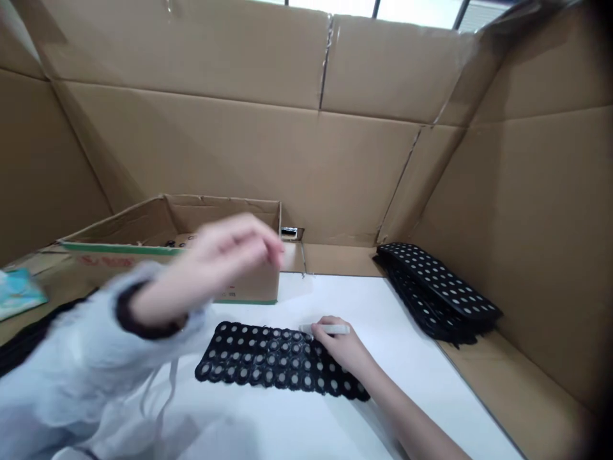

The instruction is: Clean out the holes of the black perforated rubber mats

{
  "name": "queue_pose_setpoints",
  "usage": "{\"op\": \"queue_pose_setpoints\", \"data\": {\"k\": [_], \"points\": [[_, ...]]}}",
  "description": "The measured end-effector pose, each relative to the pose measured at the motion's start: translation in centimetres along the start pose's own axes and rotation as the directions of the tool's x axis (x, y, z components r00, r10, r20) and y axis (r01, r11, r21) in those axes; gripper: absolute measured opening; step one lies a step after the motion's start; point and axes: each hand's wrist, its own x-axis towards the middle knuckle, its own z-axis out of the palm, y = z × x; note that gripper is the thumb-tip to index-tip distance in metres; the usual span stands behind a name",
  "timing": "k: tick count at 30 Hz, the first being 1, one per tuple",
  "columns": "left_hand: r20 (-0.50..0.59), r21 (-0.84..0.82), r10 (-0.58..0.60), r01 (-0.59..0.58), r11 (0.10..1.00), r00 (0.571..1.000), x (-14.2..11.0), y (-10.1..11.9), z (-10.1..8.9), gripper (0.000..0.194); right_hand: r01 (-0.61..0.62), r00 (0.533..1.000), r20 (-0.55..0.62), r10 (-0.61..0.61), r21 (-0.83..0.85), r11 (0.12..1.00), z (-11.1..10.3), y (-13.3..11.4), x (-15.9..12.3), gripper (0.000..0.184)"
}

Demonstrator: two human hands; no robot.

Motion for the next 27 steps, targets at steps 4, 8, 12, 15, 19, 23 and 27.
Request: {"op": "queue_pose_setpoints", "data": {"k": [4,8,12,15,19,23,27], "points": [[0.336,-0.117,0.106,-0.07,0.991,0.936,-1.3,0.3,6.4,0.024,0.006,1.0,0.002,-0.006,-0.02,1.0,0.1,0.1,0.1,0.03],[0.185,-0.082,0.033,-0.018,0.996,0.982,-1.5,-0.5,7.0,0.025,-0.016,1.0,-0.009,0.016,-0.035,0.999,0.1,0.0,0.1,0.028],[0.295,-0.015,-0.026,0.031,0.999,0.955,-1.8,-2.0,8.3,0.027,-0.005,1.0,0.017,0.006,-0.024,1.0,-0.2,-0.2,0.1,0.028],[0.313,0.082,-0.041,0.016,0.996,0.949,-3.3,-3.2,12.1,0.03,-0.002,0.997,0.072,0.0,0.035,0.999,-0.7,-0.2,0.3,0.027],[0.274,0.183,-0.022,-0.03,0.983,0.962,-4.9,-3.8,15.7,0.034,-0.011,0.989,0.15,-0.007,0.12,0.993,-1.1,-0.2,0.3,0.027],[0.218,0.12,-0.049,0.023,0.993,0.975,-4.8,-3.8,15.8,0.019,0.024,0.976,0.213,-0.052,0.131,0.991,-1.4,-0.3,0.1,0.027],[0.224,0.053,-0.127,0.119,0.992,0.966,-4.3,-4.0,15.6,0.02,0.061,0.958,0.276,-0.083,0.088,0.994,-1.6,-0.7,-0.1,0.027]]}}
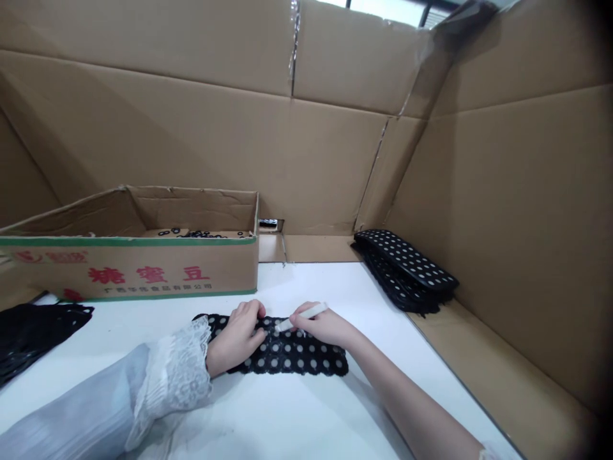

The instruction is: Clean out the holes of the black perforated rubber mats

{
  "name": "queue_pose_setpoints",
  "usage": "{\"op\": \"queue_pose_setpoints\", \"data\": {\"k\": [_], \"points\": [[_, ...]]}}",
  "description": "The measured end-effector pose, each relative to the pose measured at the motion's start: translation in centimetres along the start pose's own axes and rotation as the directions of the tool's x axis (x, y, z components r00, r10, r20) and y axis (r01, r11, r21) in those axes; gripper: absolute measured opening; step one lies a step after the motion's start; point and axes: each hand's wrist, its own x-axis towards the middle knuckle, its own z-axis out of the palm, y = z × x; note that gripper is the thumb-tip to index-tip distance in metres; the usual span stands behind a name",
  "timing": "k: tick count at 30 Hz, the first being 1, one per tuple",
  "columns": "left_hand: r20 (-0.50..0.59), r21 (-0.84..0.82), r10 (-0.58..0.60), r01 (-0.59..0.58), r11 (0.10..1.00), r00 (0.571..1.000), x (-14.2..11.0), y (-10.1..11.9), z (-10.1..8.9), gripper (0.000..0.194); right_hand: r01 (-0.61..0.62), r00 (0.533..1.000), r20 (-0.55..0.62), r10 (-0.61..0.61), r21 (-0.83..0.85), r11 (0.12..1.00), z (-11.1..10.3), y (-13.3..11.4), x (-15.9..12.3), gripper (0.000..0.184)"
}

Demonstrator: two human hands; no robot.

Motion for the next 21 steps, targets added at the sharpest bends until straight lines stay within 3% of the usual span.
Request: {"op": "queue_pose_setpoints", "data": {"k": [3,7,11,15,18,21], "points": [[0.036,-0.022,0.006,-0.005,1.0,0.999,0.3,0.0,0.0,0.03,0.025,1.0,0.008,-0.025,-0.04,0.999,-0.1,-0.4,0.0,0.027],[0.021,-0.054,0.016,-0.015,0.998,1.0,0.5,-0.3,0.0,0.025,0.037,0.999,-0.028,-0.039,-0.073,0.997,-0.3,-0.9,-0.2,0.028],[0.076,-0.288,-0.032,0.053,0.956,0.997,0.9,-0.7,-0.4,0.015,0.018,1.0,-0.002,-0.018,-0.053,0.998,-0.4,-1.0,-0.5,0.027],[0.18,-0.564,-0.081,0.17,0.808,0.98,1.1,-0.6,-1.1,0.009,0.077,0.995,-0.07,-0.075,0.029,0.997,0.0,-1.0,-0.3,0.027],[0.251,-0.69,-0.122,0.266,0.673,0.96,0.9,-0.6,-1.6,0.009,0.117,0.984,-0.145,-0.1,0.114,0.987,0.7,-0.9,0.0,0.026],[0.328,-0.783,-0.086,0.322,0.532,0.941,0.7,-0.9,-1.7,0.011,0.138,0.974,-0.201,-0.102,0.176,0.975,1.3,-0.6,0.3,0.026]]}}
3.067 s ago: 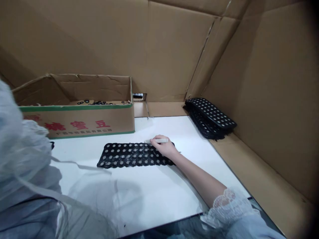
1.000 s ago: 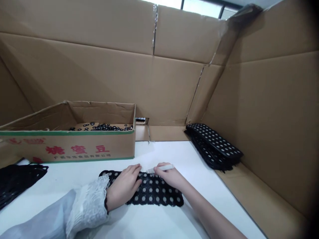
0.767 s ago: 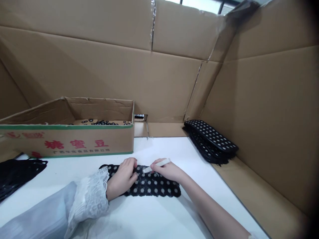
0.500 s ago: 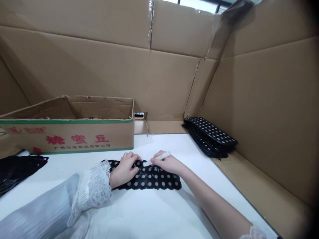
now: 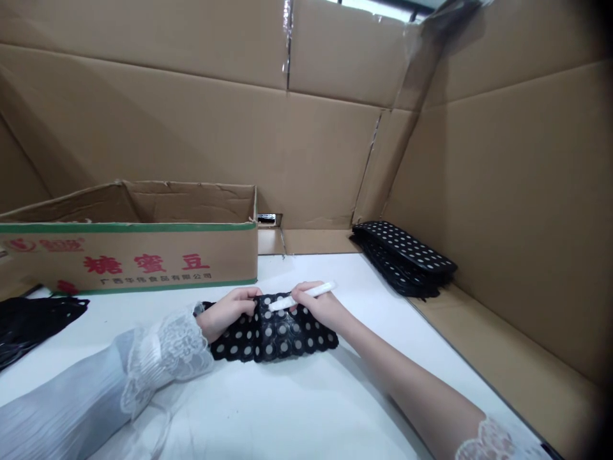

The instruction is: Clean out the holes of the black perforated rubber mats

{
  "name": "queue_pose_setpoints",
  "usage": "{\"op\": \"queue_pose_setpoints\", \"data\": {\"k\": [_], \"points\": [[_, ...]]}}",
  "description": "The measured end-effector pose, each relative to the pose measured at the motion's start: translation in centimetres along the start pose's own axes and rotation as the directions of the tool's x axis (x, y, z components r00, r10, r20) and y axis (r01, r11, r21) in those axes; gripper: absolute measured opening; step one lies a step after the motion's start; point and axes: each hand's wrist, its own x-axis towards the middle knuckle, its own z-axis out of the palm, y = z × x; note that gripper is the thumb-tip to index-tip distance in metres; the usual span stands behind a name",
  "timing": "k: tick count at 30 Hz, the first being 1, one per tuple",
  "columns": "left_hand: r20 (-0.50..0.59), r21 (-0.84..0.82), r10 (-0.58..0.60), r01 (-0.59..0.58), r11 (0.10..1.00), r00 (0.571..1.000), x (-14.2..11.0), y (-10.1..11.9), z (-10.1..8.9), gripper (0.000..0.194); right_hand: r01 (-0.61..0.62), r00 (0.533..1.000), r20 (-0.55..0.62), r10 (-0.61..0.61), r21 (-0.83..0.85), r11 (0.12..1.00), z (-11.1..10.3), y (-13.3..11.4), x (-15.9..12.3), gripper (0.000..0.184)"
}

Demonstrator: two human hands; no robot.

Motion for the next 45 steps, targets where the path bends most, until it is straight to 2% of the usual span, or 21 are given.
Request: {"op": "queue_pose_setpoints", "data": {"k": [5,17,20,24,30,35,40,45], "points": [[0.12,-0.163,-0.029,0.048,0.985,0.992,0.0,-0.1,-0.8,0.014,0.006,1.0,-0.022,-0.005,0.053,0.999,0.4,0.5,0.3,0.029],[0.25,-0.179,-0.019,0.065,0.982,0.968,0.1,0.1,-1.6,0.015,0.016,0.999,-0.045,-0.013,0.066,0.998,0.9,0.0,0.3,0.025],[0.248,-0.171,-0.032,0.076,0.982,0.968,0.0,0.2,-1.6,0.019,0.016,0.999,-0.045,-0.014,0.053,0.998,0.8,0.0,0.3,0.025],[0.193,-0.139,-0.042,0.07,0.988,0.98,0.1,0.2,-1.6,0.026,0.034,0.998,-0.058,-0.034,-0.001,0.999,0.4,0.1,0.3,0.029],[0.046,-0.035,0.081,-0.08,0.996,0.996,0.2,-0.1,-1.6,0.025,0.039,0.994,-0.098,-0.051,-0.127,0.991,-0.2,-0.1,0.1,0.029],[-0.018,-0.054,0.085,-0.086,0.995,0.996,0.1,0.1,-1.3,0.024,0.032,0.994,-0.098,-0.047,-0.144,0.989,-0.3,-0.1,0.1,0.027],[0.03,-0.152,0.076,-0.071,0.986,0.997,0.0,0.3,-1.3,0.019,0.039,0.995,-0.085,-0.053,-0.159,0.987,-0.2,0.1,0.0,0.026],[0.195,0.027,0.053,-0.059,0.998,0.979,-0.2,0.6,-1.8,0.027,0.028,0.995,-0.091,-0.045,-0.181,0.983,-0.2,-0.3,-0.1,0.024]]}}
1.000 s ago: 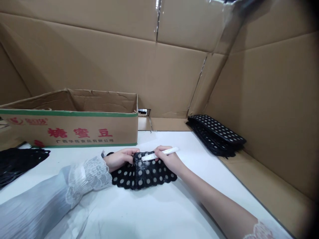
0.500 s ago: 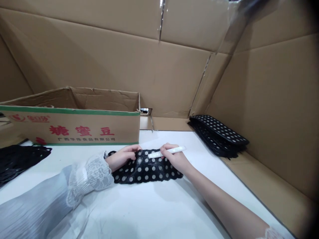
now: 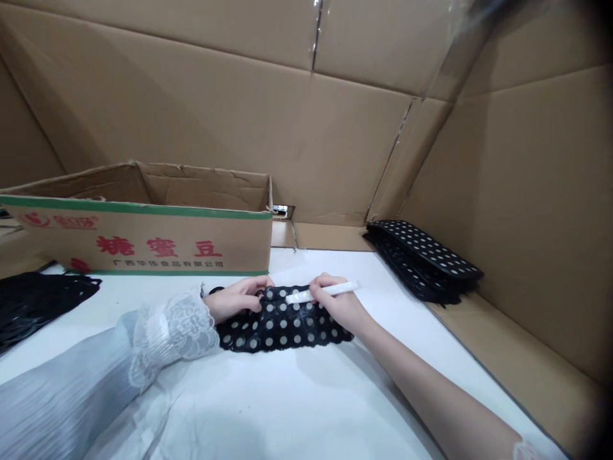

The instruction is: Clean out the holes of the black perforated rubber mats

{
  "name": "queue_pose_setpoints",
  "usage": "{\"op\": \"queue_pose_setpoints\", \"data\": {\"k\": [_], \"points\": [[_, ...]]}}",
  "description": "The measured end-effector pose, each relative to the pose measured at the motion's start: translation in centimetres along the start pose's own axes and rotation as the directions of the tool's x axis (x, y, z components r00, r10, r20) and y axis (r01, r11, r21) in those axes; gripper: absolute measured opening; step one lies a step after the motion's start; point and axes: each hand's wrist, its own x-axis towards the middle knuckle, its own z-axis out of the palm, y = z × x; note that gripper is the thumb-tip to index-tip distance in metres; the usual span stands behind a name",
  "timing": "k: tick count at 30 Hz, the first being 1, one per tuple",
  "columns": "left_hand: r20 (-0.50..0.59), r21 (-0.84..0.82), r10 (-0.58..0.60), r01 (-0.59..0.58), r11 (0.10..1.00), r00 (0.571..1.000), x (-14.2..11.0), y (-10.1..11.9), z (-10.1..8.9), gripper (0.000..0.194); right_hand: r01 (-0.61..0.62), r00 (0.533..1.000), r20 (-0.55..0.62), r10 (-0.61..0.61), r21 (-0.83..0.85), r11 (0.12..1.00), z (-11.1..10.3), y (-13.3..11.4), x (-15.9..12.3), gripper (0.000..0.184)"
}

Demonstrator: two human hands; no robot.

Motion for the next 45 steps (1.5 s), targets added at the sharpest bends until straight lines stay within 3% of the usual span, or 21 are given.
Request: {"op": "queue_pose_setpoints", "data": {"k": [7,11,16,18,24,29,33,41,45], "points": [[0.067,0.065,-0.033,0.029,0.997,0.997,0.0,0.4,-0.3,0.029,0.001,1.0,-0.009,-0.001,0.001,1.0,0.0,-0.3,-0.1,0.023],[0.075,0.176,0.024,-0.037,0.984,0.997,-0.1,0.3,-0.3,0.027,0.006,1.0,-0.017,-0.007,-0.012,1.0,-0.1,0.0,0.0,0.023],[0.068,0.432,0.065,-0.088,0.898,0.996,-0.6,0.0,0.0,0.057,0.001,1.0,-0.031,-0.002,-0.02,1.0,-0.2,0.2,0.1,0.023],[0.027,0.467,0.088,-0.091,0.88,0.996,-0.7,-0.3,0.1,0.059,-0.001,0.999,-0.037,0.0,-0.025,1.0,-0.2,0.2,0.1,0.023],[0.04,0.335,0.067,-0.077,0.939,0.997,-0.3,-0.8,-0.2,0.048,-0.001,0.999,-0.033,0.0,-0.026,1.0,-0.2,0.2,0.0,0.023],[-0.025,0.376,0.143,-0.123,0.918,0.989,0.2,-0.6,0.2,0.019,-0.016,0.999,-0.028,0.015,-0.012,1.0,-0.2,0.1,0.0,0.025],[-0.093,0.411,0.191,-0.137,0.901,0.977,0.6,-1.1,0.3,0.02,0.001,1.0,-0.024,-0.001,0.014,1.0,-0.1,-0.2,-0.1,0.026],[-0.046,0.345,0.184,-0.157,0.925,0.982,0.7,-1.3,0.3,0.019,0.055,0.998,0.002,-0.055,-0.078,0.995,0.5,-1.2,-0.5,0.017],[-0.04,0.33,0.168,-0.146,0.933,0.985,0.8,-1.4,0.2,0.019,0.074,0.997,0.039,-0.073,-0.01,0.997,0.9,-1.2,-0.7,0.016]]}}
